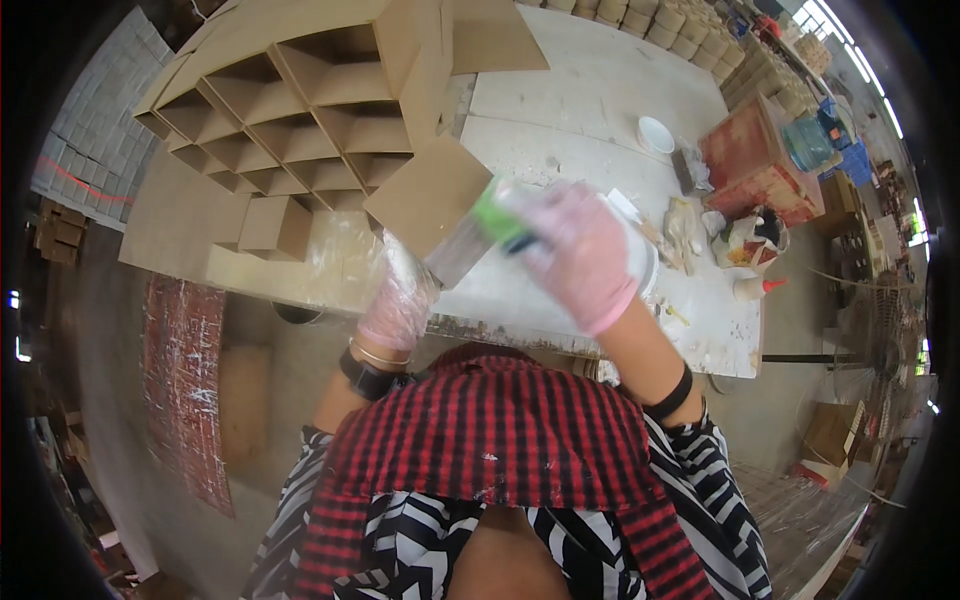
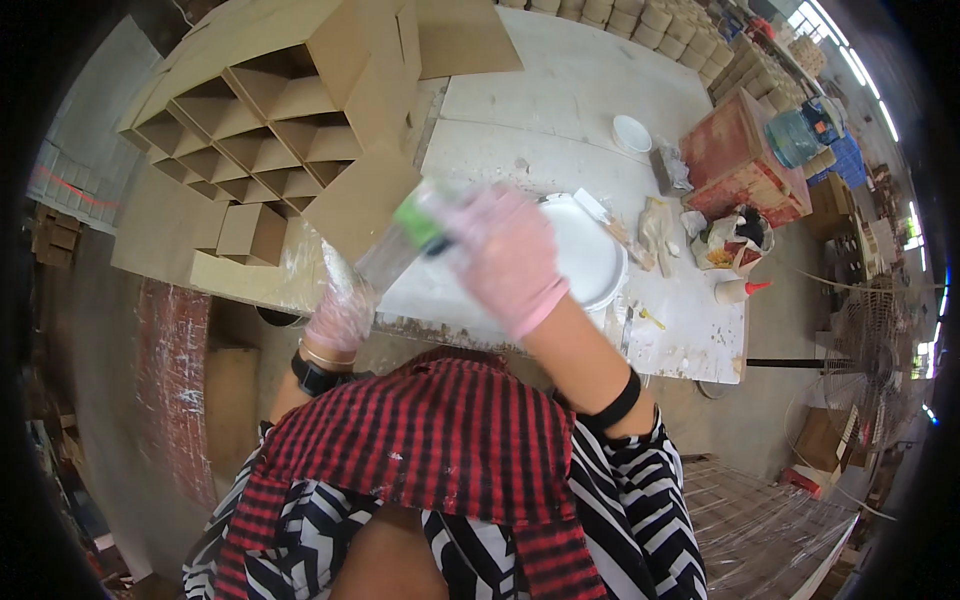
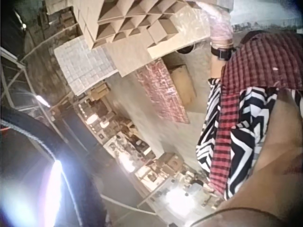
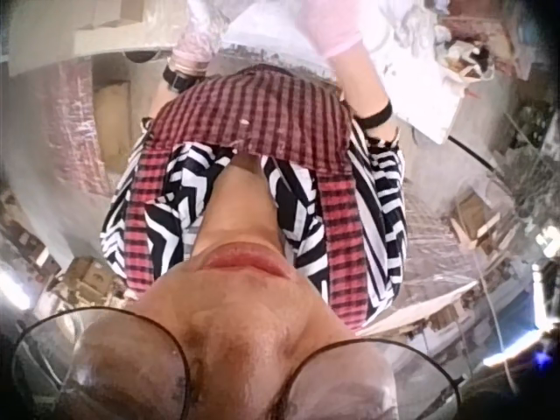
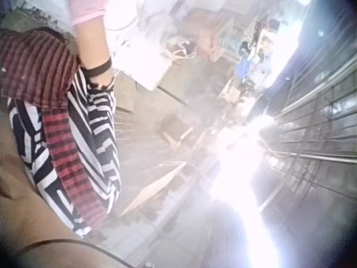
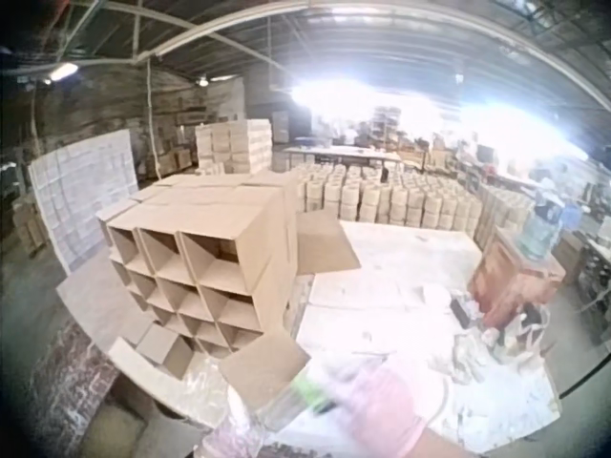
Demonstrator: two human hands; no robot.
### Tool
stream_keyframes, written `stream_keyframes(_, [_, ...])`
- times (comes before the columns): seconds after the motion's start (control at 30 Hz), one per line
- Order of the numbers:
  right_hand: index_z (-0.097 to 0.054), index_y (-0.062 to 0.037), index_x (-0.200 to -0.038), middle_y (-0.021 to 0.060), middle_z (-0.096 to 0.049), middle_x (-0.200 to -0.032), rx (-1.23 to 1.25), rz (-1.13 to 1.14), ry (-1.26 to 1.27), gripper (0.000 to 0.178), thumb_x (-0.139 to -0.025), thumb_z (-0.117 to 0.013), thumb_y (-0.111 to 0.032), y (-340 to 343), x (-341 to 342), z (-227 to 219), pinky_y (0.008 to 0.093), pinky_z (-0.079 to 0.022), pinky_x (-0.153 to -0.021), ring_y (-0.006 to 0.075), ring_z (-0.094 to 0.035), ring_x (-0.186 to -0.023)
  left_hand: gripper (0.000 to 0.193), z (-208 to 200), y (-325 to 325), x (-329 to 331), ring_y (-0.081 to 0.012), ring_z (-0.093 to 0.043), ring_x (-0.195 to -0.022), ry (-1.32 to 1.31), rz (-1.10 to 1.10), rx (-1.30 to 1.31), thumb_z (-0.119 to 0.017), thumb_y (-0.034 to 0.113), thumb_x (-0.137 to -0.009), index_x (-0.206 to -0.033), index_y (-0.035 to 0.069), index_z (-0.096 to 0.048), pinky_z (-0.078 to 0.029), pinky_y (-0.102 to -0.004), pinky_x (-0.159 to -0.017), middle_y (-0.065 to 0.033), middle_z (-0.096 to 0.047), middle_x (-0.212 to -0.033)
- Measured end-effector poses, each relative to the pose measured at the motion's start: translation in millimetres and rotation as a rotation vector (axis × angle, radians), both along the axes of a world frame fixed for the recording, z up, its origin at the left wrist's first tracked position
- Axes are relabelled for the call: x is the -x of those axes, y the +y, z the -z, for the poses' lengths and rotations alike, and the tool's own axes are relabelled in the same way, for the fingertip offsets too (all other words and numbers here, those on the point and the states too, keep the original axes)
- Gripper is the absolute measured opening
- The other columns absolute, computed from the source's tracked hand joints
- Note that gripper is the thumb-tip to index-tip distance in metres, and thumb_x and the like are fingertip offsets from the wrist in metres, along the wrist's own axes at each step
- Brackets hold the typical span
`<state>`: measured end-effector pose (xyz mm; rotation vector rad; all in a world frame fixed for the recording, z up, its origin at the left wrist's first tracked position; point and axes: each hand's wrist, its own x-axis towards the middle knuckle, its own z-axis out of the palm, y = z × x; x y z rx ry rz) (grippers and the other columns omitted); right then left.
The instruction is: The person wipes a small wooden box with a green cloth, then uses a brush to apply white paint from a container onto the box. They continue wiping and painting the box, then walk across the workshop floor.
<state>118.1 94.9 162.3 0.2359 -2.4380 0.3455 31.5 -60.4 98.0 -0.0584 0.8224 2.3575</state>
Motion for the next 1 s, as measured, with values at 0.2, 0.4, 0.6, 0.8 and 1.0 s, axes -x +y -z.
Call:
stream_keyframes(0.2, [-0.062,-0.0192,-0.103,0.0048,-0.053,-0.071,0.116,-0.267,-0.123,0.039,-0.065,-0.065,-0.012,-14,-5,5,0.0342,-0.046,-0.061,0.0235,-0.056,-0.069,0.06,48,-11,13,-0.0221,-0.054,-0.105,0.348,0.139,0.158,-0.035,0.053,-0.088,-0.125,0.007,-0.042,-0.047,-0.035,-0.088,-0.0094,-0.05,-0.118])
stream_keyframes(0.4, [-0.06,-0.0232,-0.106,0.0055,-0.057,-0.072,0.047,0.073,-0.061,0.038,-0.069,-0.068,-0.019,33,-3,3,0.0342,-0.047,-0.061,0.0234,-0.056,-0.068,0.056,7,-1,-4,-0.0233,-0.052,-0.107,0.004,0.083,0.144,-0.031,0.049,-0.091,-0.125,0.005,-0.041,-0.047,-0.0355,-0.087,-0.0106,-0.049,-0.121])
stream_keyframes(0.6, [-0.062,-0.0209,-0.104,0.0055,-0.058,-0.074,0.036,-0.319,-0.175,0.036,-0.068,-0.066,-0.015,24,2,10,0.0336,-0.048,-0.064,0.0236,-0.057,-0.071,0.051,20,-3,-3,-0.0217,-0.054,-0.105,-0.018,0.34,0.014,-0.034,0.043,-0.092,-0.126,0.005,-0.041,-0.048,-0.0356,-0.086,-0.0096,-0.051,-0.118])
stream_keyframes(0.8, [-0.063,-0.0243,-0.101,0.0059,-0.058,-0.075,-0.014,-0.208,-0.098,0.037,-0.068,-0.062,-0.008,25,12,-11,0.0328,-0.049,-0.065,0.0206,-0.059,-0.077,0.044,40,-21,-10,-0.0214,-0.053,-0.106,0.056,0.302,0.092,-0.04,0.035,-0.093,-0.124,0.004,-0.042,-0.048,-0.0354,-0.087,-0.0108,-0.051,-0.118])
stream_keyframes(1.0, [-0.063,-0.026,-0.099,0.0025,-0.059,-0.071,-0.17,-0.267,-0.167,0.03,-0.07,-0.068,-0.017,1,17,5,0.0288,-0.049,-0.059,0.0153,-0.058,-0.065,0.049,24,-31,-24,-0.0167,-0.053,-0.105,0.056,0.345,0.184,-0.031,0.04,-0.096,-0.13,0.004,-0.037,-0.046,-0.029,-0.09,-0.0076,-0.05,-0.119])
